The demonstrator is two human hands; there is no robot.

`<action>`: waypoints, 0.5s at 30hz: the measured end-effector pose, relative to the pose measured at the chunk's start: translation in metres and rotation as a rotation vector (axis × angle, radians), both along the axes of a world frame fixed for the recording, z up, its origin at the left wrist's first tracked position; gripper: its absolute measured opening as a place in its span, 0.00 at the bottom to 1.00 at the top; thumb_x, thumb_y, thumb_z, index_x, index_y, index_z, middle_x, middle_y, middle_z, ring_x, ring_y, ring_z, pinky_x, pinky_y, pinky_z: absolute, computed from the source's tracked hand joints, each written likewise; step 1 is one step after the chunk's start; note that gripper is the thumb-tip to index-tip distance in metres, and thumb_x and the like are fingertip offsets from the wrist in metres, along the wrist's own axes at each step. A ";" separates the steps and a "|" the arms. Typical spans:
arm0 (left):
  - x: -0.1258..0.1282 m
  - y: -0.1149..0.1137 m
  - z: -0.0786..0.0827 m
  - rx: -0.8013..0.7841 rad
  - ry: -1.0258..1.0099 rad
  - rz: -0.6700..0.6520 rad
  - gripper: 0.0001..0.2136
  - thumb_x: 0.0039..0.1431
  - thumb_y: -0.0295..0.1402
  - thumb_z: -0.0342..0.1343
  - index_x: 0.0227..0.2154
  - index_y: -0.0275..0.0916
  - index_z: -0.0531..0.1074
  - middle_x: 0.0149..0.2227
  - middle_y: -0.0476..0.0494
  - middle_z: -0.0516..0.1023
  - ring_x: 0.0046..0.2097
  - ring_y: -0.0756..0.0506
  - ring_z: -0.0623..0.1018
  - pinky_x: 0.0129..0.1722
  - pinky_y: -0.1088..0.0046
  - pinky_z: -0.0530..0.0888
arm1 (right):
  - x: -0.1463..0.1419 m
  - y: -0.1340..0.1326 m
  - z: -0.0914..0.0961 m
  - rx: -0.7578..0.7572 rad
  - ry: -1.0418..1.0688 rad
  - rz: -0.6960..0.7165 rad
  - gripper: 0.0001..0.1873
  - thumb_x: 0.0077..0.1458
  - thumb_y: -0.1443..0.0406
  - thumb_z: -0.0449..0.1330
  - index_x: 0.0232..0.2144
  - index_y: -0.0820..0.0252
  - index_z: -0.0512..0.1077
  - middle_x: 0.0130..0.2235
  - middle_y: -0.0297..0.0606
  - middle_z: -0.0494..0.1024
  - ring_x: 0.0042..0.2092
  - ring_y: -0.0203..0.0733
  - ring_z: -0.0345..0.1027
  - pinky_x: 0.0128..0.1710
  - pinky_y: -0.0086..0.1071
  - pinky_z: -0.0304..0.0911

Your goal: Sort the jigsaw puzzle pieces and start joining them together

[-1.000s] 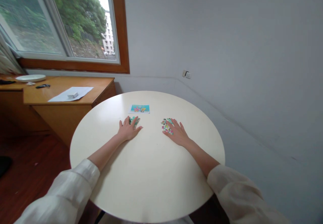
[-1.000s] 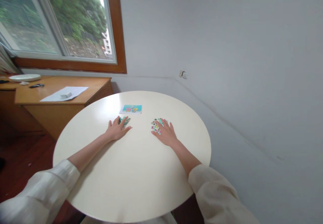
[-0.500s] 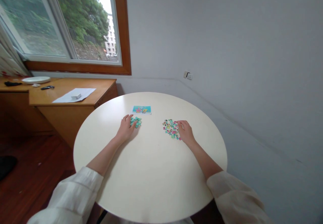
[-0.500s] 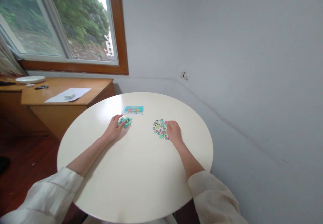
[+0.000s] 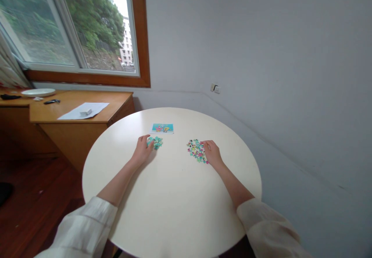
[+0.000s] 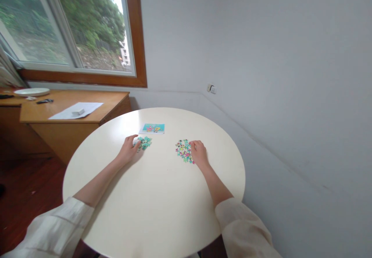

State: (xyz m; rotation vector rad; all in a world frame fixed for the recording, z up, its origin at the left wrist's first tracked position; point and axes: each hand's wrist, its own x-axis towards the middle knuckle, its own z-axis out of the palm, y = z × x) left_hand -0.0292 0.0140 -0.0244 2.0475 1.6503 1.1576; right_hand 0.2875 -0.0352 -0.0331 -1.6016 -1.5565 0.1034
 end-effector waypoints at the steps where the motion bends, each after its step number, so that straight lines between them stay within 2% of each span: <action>1: 0.000 0.000 0.000 -0.006 -0.003 0.004 0.17 0.59 0.35 0.48 0.50 0.33 0.64 0.51 0.31 0.65 0.56 0.39 0.66 0.54 0.60 0.67 | 0.000 0.000 0.000 -0.001 -0.002 -0.001 0.21 0.58 0.59 0.43 0.32 0.60 0.74 0.37 0.43 0.74 0.43 0.44 0.67 0.46 0.38 0.61; 7: -0.001 0.002 -0.003 -0.012 -0.002 0.023 0.17 0.59 0.35 0.48 0.50 0.33 0.64 0.51 0.32 0.66 0.55 0.40 0.68 0.53 0.60 0.67 | -0.001 0.001 -0.001 0.009 -0.052 0.050 0.19 0.58 0.60 0.45 0.33 0.58 0.76 0.37 0.43 0.75 0.42 0.43 0.67 0.46 0.38 0.62; 15: -0.002 0.003 -0.003 -0.001 -0.020 0.026 0.16 0.60 0.34 0.47 0.50 0.34 0.64 0.51 0.32 0.66 0.53 0.40 0.70 0.52 0.58 0.68 | -0.023 -0.009 0.005 -0.020 -0.349 0.174 0.16 0.59 0.59 0.49 0.36 0.53 0.77 0.44 0.40 0.73 0.48 0.44 0.64 0.50 0.42 0.56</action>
